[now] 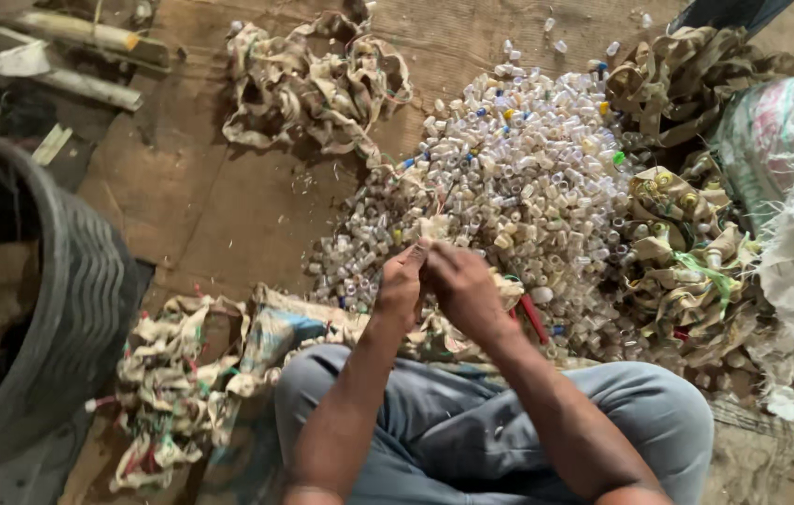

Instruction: The person sits on the floor and uses red-handled pliers to cut small plastic caps off a long, tangled strip of fabric. The cut caps fall onto a large pile on the floor. The person repeatedly pulls the strip taut and snips off the caps one by one.

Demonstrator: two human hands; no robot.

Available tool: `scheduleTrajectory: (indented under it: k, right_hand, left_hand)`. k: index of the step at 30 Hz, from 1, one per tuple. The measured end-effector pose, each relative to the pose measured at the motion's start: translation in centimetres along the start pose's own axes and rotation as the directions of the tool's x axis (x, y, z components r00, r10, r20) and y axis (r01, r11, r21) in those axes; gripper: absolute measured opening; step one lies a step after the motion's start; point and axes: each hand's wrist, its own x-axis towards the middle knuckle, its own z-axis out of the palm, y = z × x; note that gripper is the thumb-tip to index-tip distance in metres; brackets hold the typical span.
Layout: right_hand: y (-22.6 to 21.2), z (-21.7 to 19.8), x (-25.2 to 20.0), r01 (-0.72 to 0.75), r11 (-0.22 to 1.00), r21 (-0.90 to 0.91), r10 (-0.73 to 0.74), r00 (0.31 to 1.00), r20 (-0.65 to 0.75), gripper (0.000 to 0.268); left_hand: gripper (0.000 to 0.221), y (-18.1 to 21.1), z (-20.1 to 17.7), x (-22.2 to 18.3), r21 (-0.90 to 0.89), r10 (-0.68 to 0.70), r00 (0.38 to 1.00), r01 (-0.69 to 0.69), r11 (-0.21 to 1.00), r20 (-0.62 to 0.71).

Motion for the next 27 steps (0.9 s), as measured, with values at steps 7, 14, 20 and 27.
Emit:
scheduleTrajectory:
  k: [7, 14, 20, 27]
  right_hand:
    - [-4.1, 1.6, -5.0, 0.059, 0.986, 0.153, -0.071, 0.995, 0.071, 0.046]
    - [0.0, -0.1, -3.8, -0.655, 0.377, 0.655, 0.676, 0.678, 0.290, 0.025]
    - [3.9, -1.0, -3.0, -0.775, 0.275, 0.569, 0.685, 0.573, 0.449, 0.025]
    - [4.6, -2.5, -4.0, -0.710, 0.293, 0.640, 0.716, 0.607, 0.346, 0.023]
  left_hand:
    - [0.039, -1.8, -2.7, 0.0, -0.363, -0.109, 0.994, 0.098, 0.927, -0.010]
    - [0.034, -3.0, -1.3, 0.9, -0.206, 0.128, 0.966, -0.081, 0.975, 0.225]
    - [0.033, -4.0, 0.3, 1.0, -0.157, 0.068, 0.959, -0.025, 0.987, 0.276]
    - [0.044, -4.0, 1.6, 1.1, 0.227, 0.064, 0.976, -0.113, 0.967, 0.210]
